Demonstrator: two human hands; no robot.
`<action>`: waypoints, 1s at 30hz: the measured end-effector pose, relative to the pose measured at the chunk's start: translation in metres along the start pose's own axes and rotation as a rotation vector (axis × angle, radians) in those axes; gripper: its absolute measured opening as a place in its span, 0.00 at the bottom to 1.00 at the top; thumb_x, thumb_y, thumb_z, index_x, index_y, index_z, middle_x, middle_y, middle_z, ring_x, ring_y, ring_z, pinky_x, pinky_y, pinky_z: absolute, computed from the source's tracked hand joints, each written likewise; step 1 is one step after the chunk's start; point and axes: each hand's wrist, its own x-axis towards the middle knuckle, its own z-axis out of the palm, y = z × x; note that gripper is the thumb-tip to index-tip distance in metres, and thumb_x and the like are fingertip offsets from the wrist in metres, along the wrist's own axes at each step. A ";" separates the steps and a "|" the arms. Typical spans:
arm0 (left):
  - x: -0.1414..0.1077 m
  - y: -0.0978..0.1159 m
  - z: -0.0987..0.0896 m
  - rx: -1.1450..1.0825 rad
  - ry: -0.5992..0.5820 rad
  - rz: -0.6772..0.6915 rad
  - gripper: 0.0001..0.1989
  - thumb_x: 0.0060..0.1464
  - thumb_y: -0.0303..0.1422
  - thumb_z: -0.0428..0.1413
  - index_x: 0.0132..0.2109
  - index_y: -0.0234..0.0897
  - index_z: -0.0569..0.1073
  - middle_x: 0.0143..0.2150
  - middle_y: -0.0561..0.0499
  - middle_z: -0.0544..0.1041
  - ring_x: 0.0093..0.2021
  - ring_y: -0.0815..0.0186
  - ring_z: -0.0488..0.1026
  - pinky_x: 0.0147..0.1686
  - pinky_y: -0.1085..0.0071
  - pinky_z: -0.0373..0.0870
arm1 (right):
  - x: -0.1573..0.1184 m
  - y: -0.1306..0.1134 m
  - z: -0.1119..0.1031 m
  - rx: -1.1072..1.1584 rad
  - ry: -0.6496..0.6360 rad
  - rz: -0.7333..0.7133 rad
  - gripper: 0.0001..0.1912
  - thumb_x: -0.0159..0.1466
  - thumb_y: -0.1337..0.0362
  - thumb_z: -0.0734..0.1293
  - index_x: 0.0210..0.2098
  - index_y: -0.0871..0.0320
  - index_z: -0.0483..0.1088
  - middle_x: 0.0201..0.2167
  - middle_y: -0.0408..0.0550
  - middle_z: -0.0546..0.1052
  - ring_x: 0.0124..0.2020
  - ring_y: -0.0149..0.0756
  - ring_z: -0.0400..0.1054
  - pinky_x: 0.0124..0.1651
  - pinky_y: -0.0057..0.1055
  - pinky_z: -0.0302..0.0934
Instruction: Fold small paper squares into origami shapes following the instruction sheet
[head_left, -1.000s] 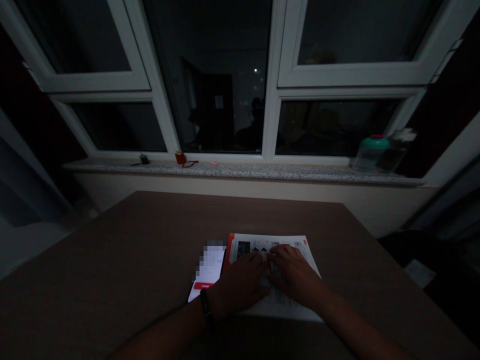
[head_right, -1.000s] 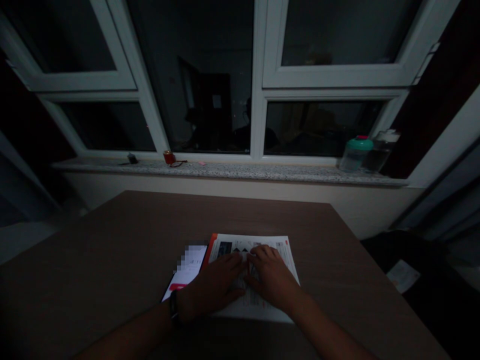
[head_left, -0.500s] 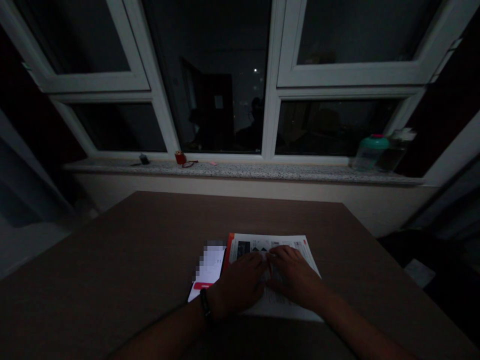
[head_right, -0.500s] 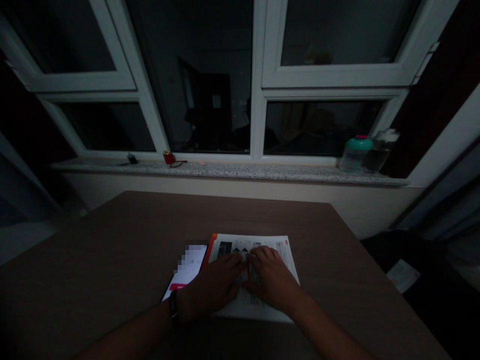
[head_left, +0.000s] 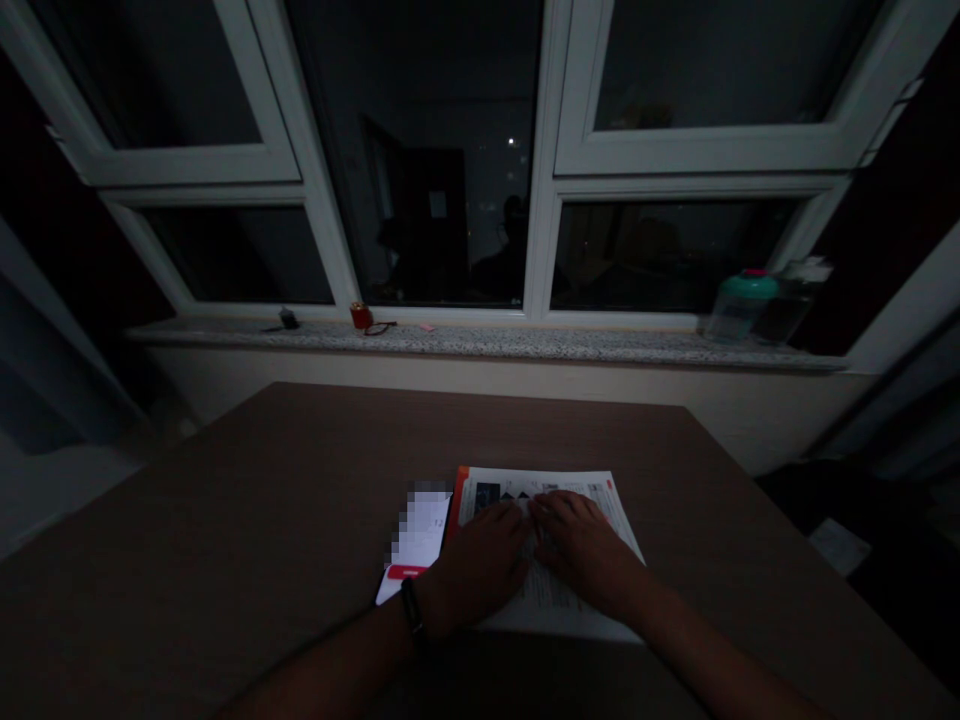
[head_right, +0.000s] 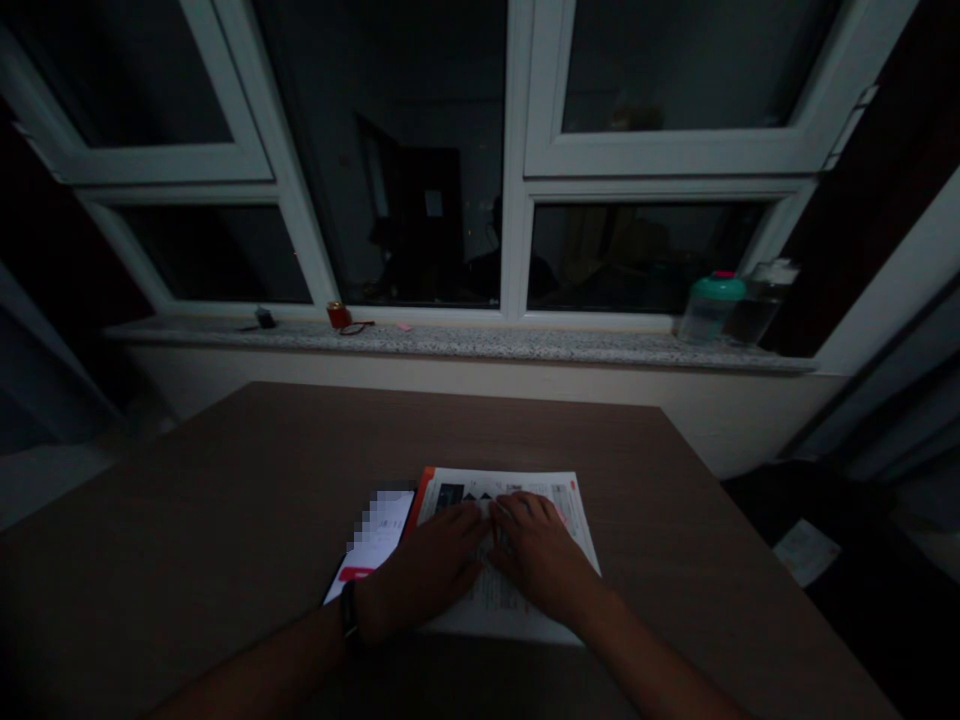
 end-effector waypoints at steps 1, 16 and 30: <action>0.000 0.000 0.000 0.001 -0.001 0.001 0.18 0.63 0.29 0.52 0.59 0.35 0.63 0.58 0.43 0.69 0.61 0.55 0.63 0.63 0.58 0.61 | 0.000 0.000 0.001 -0.005 0.003 0.000 0.25 0.67 0.62 0.65 0.63 0.57 0.63 0.59 0.54 0.70 0.60 0.49 0.58 0.62 0.47 0.55; 0.003 0.000 0.002 0.010 -0.016 -0.004 0.21 0.59 0.26 0.52 0.59 0.33 0.63 0.58 0.42 0.69 0.61 0.54 0.64 0.62 0.58 0.62 | 0.000 -0.004 0.001 -0.040 0.022 0.025 0.25 0.67 0.62 0.66 0.62 0.59 0.64 0.59 0.54 0.70 0.60 0.50 0.59 0.62 0.47 0.55; 0.002 0.000 0.001 -0.039 -0.011 -0.022 0.22 0.59 0.26 0.53 0.60 0.36 0.62 0.59 0.43 0.68 0.62 0.55 0.63 0.62 0.57 0.62 | -0.001 -0.005 -0.006 0.020 -0.031 0.044 0.36 0.61 0.51 0.71 0.63 0.58 0.63 0.60 0.54 0.68 0.62 0.53 0.56 0.64 0.49 0.51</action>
